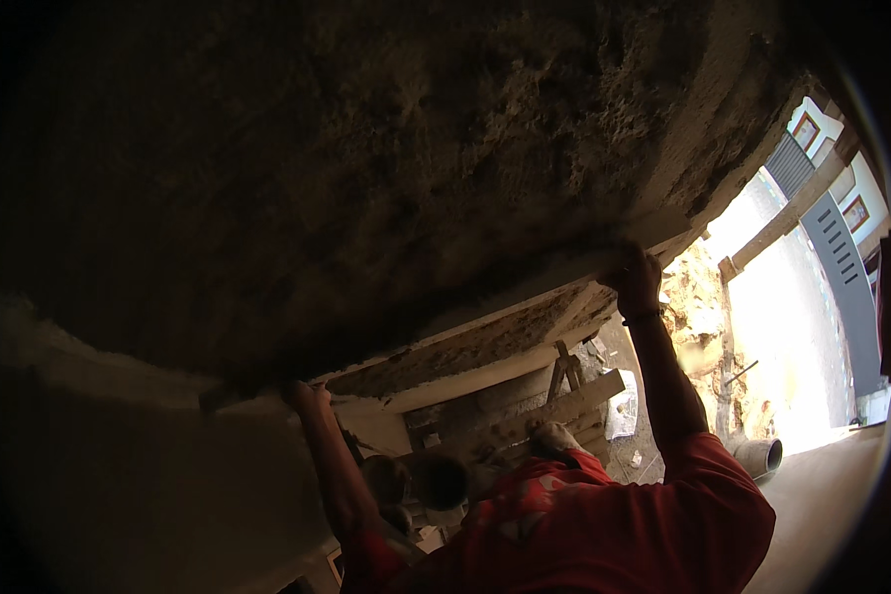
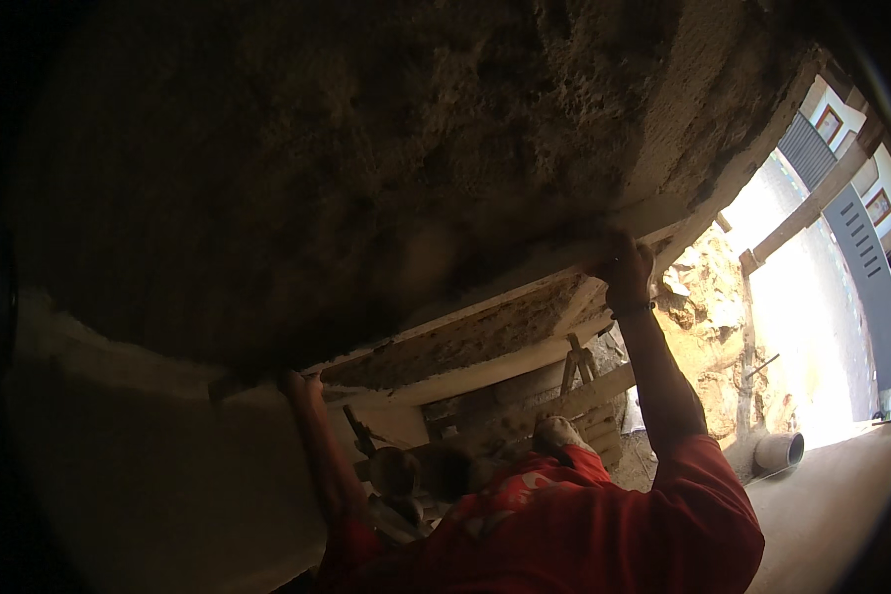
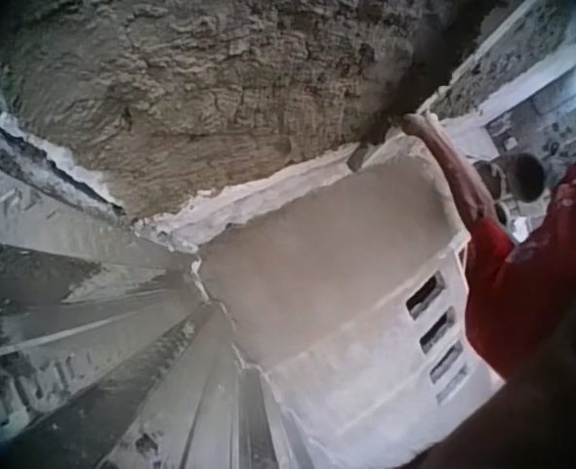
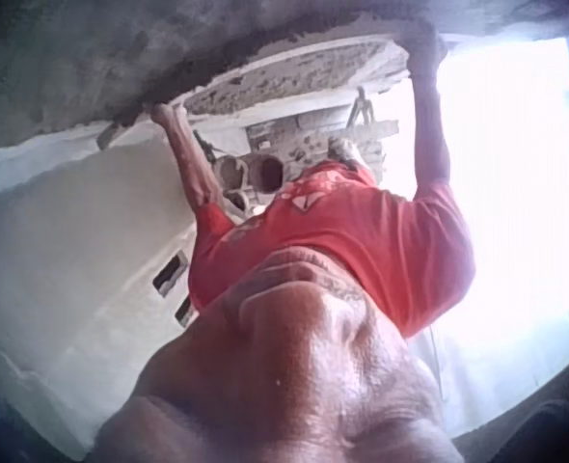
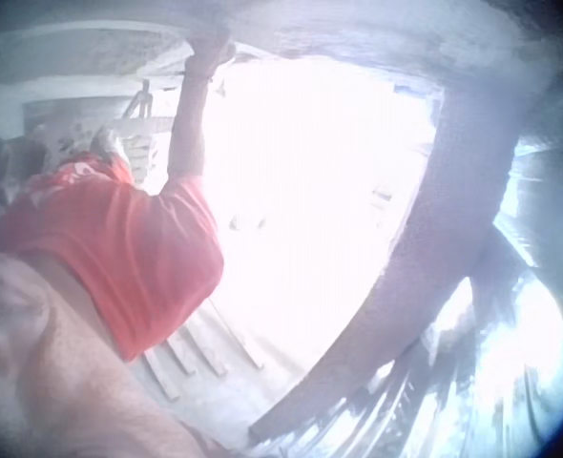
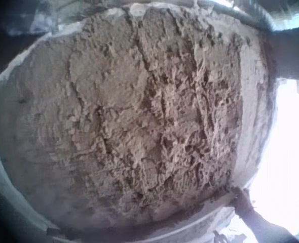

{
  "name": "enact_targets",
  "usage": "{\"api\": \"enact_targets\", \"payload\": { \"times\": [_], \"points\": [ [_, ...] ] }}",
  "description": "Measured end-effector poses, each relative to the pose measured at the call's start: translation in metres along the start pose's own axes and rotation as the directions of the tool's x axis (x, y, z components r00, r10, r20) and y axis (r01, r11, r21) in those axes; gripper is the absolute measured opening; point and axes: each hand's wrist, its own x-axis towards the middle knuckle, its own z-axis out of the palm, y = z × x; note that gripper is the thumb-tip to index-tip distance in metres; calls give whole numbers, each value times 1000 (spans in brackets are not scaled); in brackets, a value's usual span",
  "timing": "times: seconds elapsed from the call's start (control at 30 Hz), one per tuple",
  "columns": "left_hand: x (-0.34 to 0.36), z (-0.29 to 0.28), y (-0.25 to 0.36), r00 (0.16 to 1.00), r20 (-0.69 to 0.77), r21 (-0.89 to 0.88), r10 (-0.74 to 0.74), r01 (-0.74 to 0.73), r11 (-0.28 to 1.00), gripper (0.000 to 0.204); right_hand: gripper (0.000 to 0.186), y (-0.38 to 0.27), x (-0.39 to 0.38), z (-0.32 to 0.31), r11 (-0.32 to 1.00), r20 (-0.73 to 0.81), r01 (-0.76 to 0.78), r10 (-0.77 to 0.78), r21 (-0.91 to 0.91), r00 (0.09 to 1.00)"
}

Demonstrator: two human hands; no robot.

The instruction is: The person applies plaster to a ceiling using a trowel, smooths the surface with a wooden straightedge, and reaches into a bucket to retrieve more plaster.

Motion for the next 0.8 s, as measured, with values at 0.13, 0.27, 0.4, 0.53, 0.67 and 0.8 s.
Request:
{"api": "enact_targets", "payload": {
  "times": [0.13, 0.27, 0.4, 0.53, 0.67, 0.8],
  "points": [
    [-38, 32, 20, 992, -80, 69, -93, 99, 993, 39, 47, -52, 4, -7, 517, 246, 483, -460, -707, 853],
    [-58, 44, 31, 997, 32, 67, -68, 66, 996, 40, 44, -69, 18, -19, 393, 287, 471, -441, -790, 850],
    [-84, 57, 42, 989, 122, 66, -85, 78, 995, 45, 41, -83, 27, -37, 302, 291, 470, -484, -830, 825],
    [-115, 73, 54, 977, 198, 10, -78, 78, 997, 46, 48, -107, 40, -52, 344, 266, 474, -504, -811, 822],
    [-131, 76, 66, 966, 224, -46, -128, 141, 989, 51, 49, -144, 32, -48, 383, 296, 523, -513, -761, 806],
    [-151, 79, 69, 922, 366, -82, -129, 171, 982, 51, 46, -171, 42, -74, 200, 355, 532, -552, -823, 755]
  ]
}}
